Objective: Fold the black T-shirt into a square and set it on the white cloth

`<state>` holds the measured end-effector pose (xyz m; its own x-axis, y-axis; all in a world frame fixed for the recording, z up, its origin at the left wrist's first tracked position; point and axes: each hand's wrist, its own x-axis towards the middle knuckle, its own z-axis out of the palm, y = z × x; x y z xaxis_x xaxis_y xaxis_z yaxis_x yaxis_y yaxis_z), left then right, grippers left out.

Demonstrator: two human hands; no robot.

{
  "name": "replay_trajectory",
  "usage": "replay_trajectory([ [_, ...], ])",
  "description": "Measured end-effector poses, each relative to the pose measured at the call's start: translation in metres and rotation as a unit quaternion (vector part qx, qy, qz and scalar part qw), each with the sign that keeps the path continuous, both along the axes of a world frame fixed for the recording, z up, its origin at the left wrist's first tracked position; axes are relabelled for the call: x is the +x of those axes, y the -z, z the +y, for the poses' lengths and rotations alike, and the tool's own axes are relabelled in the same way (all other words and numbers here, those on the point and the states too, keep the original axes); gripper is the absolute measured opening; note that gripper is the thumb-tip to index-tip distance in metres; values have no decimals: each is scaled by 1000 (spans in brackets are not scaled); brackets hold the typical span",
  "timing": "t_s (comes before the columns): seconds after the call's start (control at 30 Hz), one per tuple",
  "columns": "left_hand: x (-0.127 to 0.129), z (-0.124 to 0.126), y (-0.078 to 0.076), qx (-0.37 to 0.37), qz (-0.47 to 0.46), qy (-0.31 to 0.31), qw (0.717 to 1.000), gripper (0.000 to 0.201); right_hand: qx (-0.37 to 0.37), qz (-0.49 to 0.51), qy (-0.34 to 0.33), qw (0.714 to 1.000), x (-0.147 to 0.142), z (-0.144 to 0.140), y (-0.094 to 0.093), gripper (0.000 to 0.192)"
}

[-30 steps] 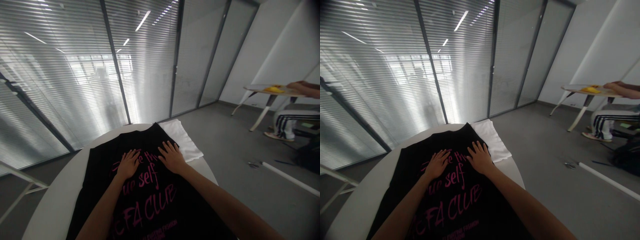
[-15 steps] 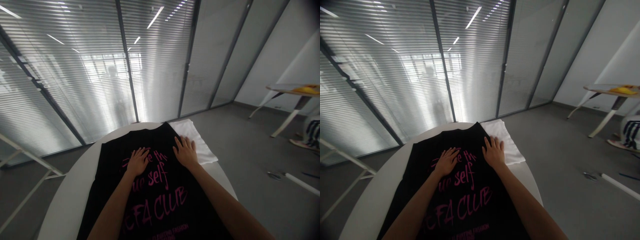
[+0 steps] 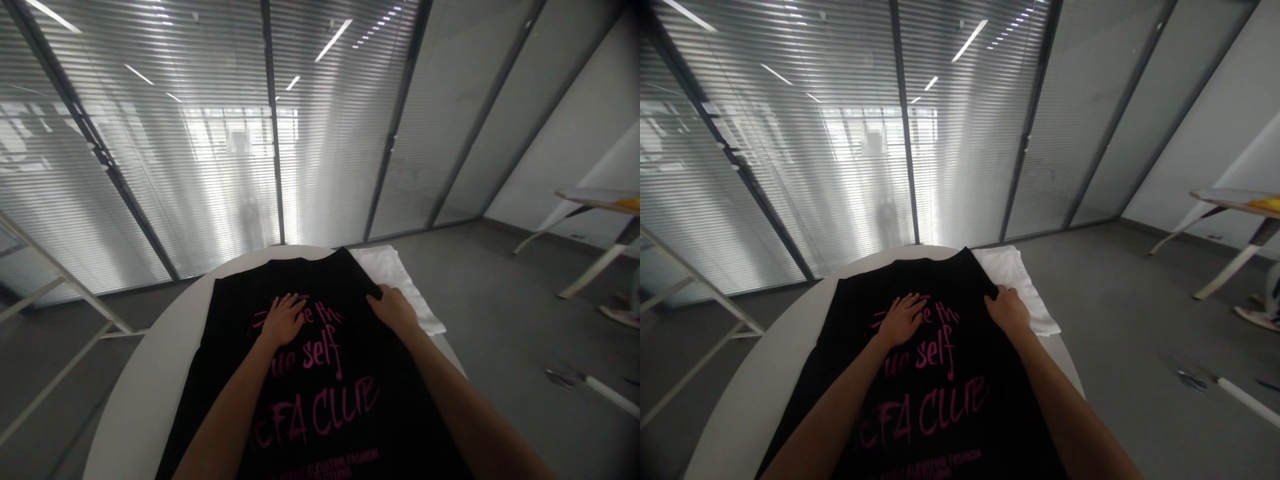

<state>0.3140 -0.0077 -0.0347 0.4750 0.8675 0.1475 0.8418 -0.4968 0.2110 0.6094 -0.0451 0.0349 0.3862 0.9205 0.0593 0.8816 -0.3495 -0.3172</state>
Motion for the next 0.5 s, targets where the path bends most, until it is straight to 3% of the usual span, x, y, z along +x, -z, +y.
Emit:
replay_trajectory([
  [0.2, 5, -5, -4, 9, 35, 2, 999, 53, 30, 62, -78, 995, 14, 6, 0, 39],
  [0.33, 8, -3, -17, -8, 49, 12, 999, 54, 54, 106, -109, 987, 12, 8, 0, 33],
  [0.5, 29, 27, -54, -173, -102, -60, 978, 30, 99, 102, -126, 982, -3, 11, 1, 39],
])
